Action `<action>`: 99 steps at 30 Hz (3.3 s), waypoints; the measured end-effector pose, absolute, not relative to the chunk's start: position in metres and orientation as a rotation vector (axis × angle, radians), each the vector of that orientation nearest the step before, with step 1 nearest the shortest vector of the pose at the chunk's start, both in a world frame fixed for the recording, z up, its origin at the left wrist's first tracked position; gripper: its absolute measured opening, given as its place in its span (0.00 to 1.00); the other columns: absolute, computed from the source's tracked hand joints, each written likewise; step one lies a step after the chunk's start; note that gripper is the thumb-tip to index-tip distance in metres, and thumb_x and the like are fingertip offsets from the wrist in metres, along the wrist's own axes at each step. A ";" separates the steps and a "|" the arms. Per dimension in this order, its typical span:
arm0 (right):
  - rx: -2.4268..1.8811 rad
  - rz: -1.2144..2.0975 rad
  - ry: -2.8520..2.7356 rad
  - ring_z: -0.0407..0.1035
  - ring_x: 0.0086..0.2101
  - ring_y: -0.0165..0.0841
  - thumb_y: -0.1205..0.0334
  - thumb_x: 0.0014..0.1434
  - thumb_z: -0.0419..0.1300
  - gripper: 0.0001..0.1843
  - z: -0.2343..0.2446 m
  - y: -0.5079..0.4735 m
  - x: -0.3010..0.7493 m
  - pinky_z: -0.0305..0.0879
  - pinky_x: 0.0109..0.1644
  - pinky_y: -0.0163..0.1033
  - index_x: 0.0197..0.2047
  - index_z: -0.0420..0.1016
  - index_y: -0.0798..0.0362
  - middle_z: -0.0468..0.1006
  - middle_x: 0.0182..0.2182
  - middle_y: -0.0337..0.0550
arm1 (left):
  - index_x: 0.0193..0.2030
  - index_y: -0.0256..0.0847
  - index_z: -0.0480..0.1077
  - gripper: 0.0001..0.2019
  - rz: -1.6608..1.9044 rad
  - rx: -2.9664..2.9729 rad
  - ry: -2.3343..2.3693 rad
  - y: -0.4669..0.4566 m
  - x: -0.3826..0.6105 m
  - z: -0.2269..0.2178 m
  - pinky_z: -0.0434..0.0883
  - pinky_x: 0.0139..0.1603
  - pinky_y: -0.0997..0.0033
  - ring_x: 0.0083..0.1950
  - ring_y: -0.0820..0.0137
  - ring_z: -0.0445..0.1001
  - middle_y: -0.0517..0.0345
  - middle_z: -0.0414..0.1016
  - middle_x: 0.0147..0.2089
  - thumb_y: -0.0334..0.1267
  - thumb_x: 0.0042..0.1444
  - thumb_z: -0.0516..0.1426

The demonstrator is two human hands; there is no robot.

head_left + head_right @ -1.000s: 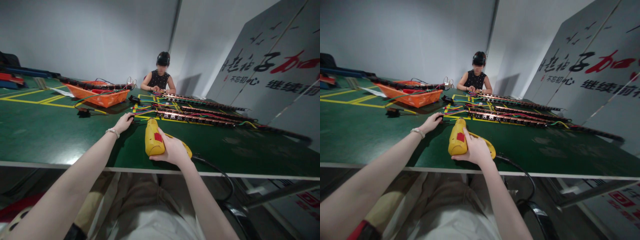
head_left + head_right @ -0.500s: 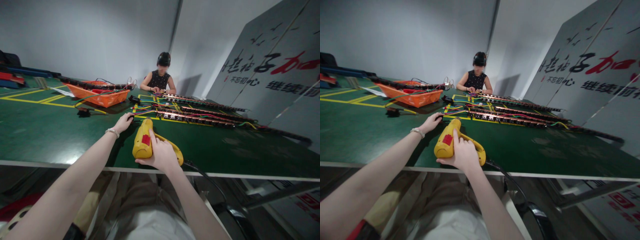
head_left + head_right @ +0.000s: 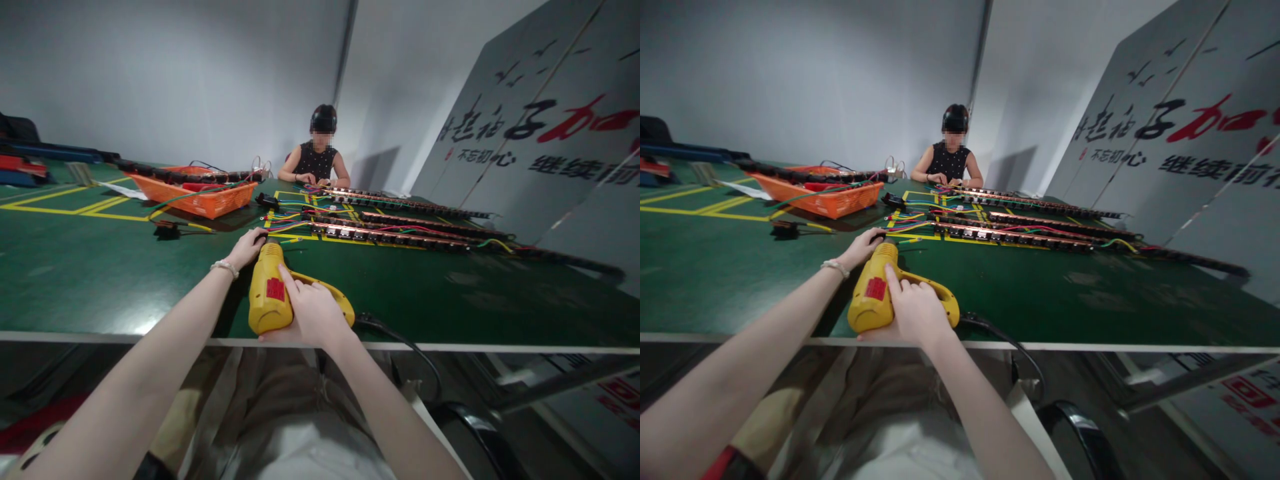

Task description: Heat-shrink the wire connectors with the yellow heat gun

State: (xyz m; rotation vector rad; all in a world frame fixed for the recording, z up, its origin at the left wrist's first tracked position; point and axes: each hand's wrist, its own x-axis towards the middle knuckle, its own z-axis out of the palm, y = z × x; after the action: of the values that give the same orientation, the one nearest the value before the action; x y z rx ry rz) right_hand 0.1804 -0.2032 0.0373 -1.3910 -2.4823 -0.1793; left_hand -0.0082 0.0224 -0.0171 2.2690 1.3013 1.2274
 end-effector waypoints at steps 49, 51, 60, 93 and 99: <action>-1.344 -0.129 -2.514 0.71 0.43 0.44 0.36 0.49 0.58 0.59 0.040 -0.205 0.192 0.60 0.48 0.46 0.69 0.34 0.61 0.75 0.46 0.54 | 0.48 0.39 0.68 0.16 1.230 2.196 1.333 0.017 -0.007 -0.013 0.65 0.55 0.57 0.50 0.61 0.70 0.48 0.73 0.48 0.40 0.59 0.46; -1.327 -0.112 -2.514 0.71 0.45 0.45 0.36 0.49 0.58 0.58 0.040 -0.205 0.192 0.60 0.49 0.46 0.69 0.34 0.60 0.75 0.47 0.55 | 0.48 0.40 0.69 0.16 1.230 2.192 1.332 0.017 -0.006 -0.013 0.65 0.55 0.58 0.50 0.61 0.70 0.49 0.73 0.48 0.40 0.59 0.46; -1.312 -0.033 -2.497 0.72 0.45 0.49 0.32 0.43 0.60 0.62 0.045 -0.200 0.198 0.61 0.49 0.48 0.69 0.37 0.57 0.74 0.51 0.57 | 0.46 0.40 0.69 0.15 1.196 2.183 1.325 0.011 -0.005 -0.007 0.64 0.57 0.60 0.51 0.63 0.69 0.51 0.73 0.49 0.39 0.59 0.45; -1.684 -0.283 -2.251 0.73 0.40 0.47 0.27 0.43 0.56 0.63 0.038 -0.206 0.222 0.64 0.44 0.47 0.68 0.41 0.63 0.77 0.42 0.56 | 0.48 0.40 0.69 0.16 1.197 2.142 1.382 0.011 -0.004 -0.009 0.66 0.54 0.60 0.48 0.62 0.71 0.50 0.74 0.46 0.39 0.58 0.47; -1.624 -0.219 -2.305 0.72 0.41 0.47 0.26 0.39 0.58 0.66 0.038 -0.208 0.200 0.63 0.46 0.47 0.68 0.41 0.62 0.76 0.44 0.55 | 0.48 0.40 0.69 0.15 1.216 2.137 1.372 0.012 -0.004 -0.009 0.67 0.53 0.61 0.47 0.63 0.71 0.51 0.74 0.45 0.39 0.58 0.48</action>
State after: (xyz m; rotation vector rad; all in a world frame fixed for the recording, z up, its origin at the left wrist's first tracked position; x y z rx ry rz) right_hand 0.2000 -0.2075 0.0385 -1.6240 -2.3054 -0.2185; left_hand -0.0040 0.0116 -0.0090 2.1372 1.3724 1.2163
